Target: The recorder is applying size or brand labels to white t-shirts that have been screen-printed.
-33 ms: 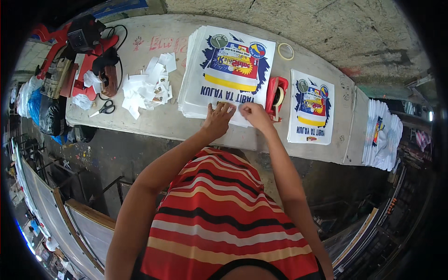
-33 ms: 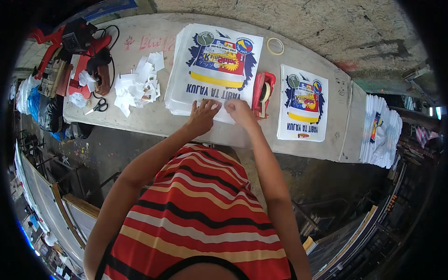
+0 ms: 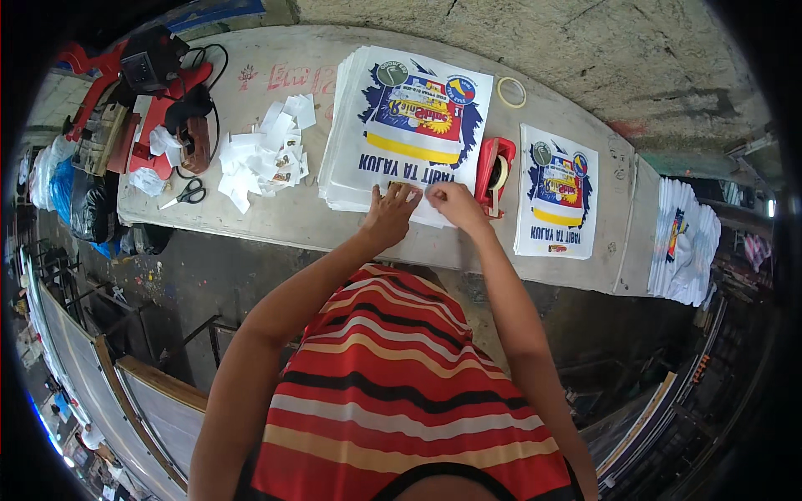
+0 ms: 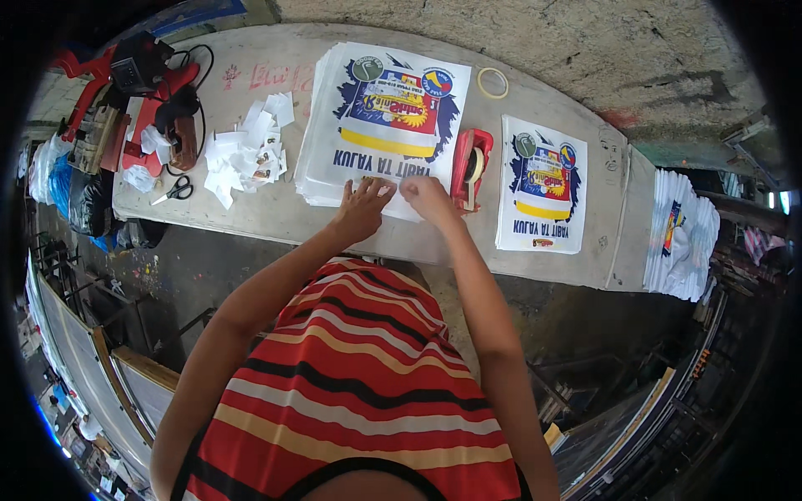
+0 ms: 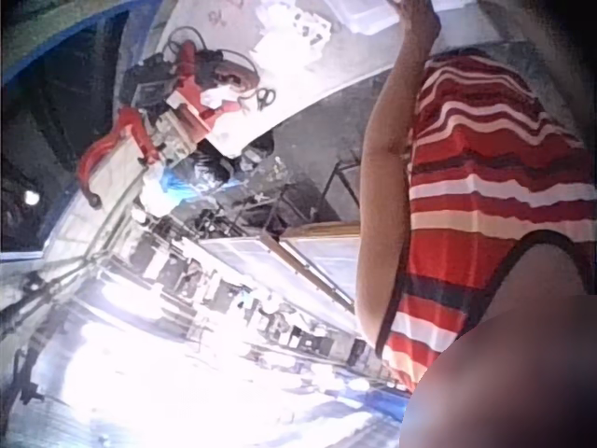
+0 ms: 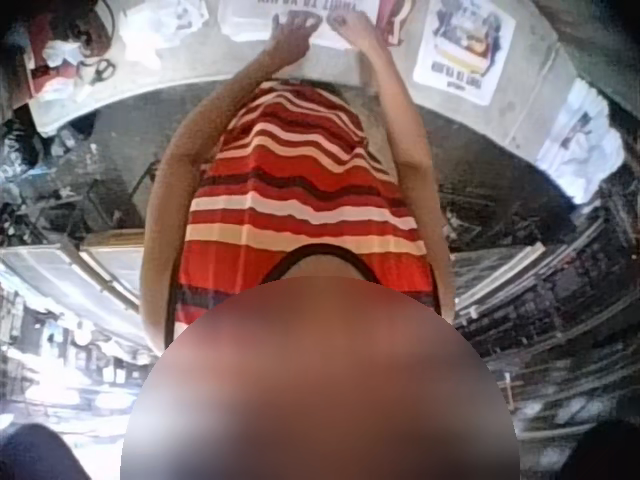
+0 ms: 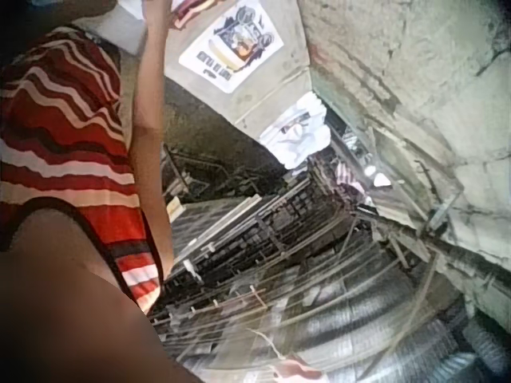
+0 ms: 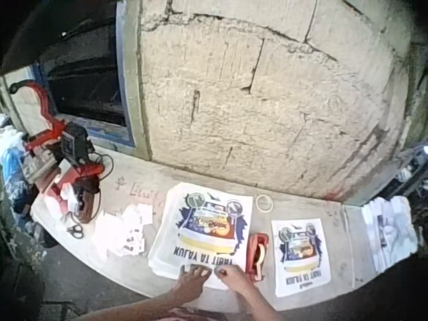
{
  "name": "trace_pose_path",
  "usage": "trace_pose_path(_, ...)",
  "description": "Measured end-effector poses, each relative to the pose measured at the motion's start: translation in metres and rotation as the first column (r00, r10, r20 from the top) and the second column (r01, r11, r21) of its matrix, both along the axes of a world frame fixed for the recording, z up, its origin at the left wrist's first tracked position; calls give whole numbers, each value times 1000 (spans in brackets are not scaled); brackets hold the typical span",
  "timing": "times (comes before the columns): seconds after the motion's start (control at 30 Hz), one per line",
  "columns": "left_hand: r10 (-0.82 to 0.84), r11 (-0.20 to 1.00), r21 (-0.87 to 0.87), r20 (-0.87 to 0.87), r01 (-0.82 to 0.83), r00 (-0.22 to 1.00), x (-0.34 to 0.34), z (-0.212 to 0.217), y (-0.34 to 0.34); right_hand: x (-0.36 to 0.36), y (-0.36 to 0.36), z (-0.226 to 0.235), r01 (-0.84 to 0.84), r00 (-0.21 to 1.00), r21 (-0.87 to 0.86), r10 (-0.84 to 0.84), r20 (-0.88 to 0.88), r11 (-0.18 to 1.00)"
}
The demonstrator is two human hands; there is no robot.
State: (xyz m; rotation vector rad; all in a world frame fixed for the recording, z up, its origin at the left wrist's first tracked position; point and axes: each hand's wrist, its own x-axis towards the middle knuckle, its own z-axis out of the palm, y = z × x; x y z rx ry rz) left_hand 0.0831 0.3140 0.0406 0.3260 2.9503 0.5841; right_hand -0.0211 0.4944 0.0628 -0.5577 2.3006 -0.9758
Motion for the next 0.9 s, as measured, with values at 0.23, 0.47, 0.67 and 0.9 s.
trace_pose_path(0.23,-8,1000,-5,86,8,996,-1,6,-1,-17,-14,-25,-153,985,91,159,-66,984)
trace_pose_path(0.47,9,1000,10,88,-10,996,-3,10,1,-19,-32,-28,-181,956,270,234,-178,946)
trace_pose_path(0.67,5,1000,1,41,-5,999,-3,9,3,-32,-43,-9,-187,950,485,283,-132,854)
trace_pose_path(0.9,21,1000,-19,47,-20,999,2,6,8,-22,14,46,-55,957,395,161,-242,917)
